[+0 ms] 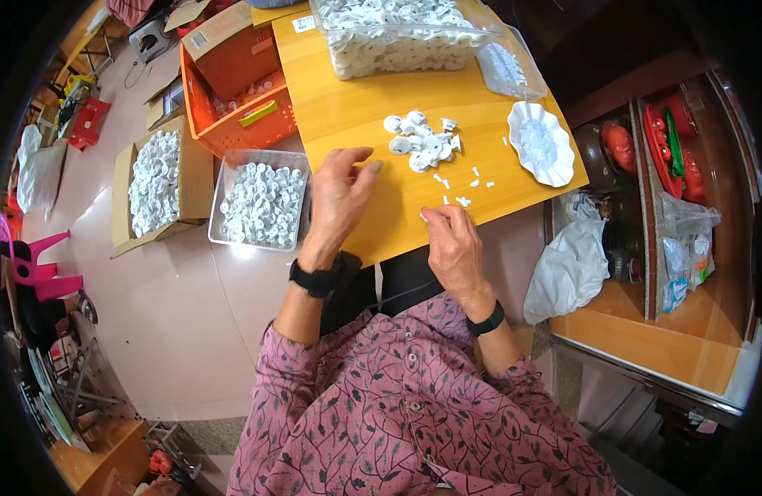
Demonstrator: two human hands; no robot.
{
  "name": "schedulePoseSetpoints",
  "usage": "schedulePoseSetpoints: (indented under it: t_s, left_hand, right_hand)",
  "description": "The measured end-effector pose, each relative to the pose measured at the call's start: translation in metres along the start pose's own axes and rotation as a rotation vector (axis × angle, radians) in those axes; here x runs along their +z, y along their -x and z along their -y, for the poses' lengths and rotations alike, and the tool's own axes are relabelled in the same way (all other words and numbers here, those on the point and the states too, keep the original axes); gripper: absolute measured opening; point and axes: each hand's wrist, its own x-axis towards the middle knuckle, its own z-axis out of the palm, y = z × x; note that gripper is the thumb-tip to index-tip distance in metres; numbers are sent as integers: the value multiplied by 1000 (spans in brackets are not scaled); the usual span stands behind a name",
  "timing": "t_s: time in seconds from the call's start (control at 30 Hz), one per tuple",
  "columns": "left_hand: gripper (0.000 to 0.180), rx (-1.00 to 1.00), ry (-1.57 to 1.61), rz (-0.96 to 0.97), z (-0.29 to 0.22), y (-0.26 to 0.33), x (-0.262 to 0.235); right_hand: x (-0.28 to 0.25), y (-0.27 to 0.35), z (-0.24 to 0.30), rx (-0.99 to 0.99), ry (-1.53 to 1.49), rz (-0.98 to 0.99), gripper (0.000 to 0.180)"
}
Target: Manually assembling small white plastic components at a workshop table.
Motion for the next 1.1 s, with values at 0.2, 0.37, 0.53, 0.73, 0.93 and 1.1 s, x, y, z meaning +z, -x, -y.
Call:
schedulePoseSetpoints:
  t_s: [0.2,0.37,0.53,0.73,0.93,1.1]
  left_hand:
    - [25,259,-166,-38,-4,-29,32]
    - [23,279,-241,54,2,-39,44]
    - [19,236,-264,63,7,-40,45]
    - [17,166,-245,71,5,-33,31]
    - [18,-152,85,131,-4,-8,16]
    - [12,-373,568,150,-10,21,11]
  right_hand:
    - [-5,7,1,-61,18,65,22]
    - [-6,10,-4,32,-60,-4,22]
    - [-15,8,9,-26,42,101,29]
    - [-10,19,18,-85,178,247,45]
    - [-5,25,12,-130,236,143,34]
    - [-8,25,11,-140,205,113,22]
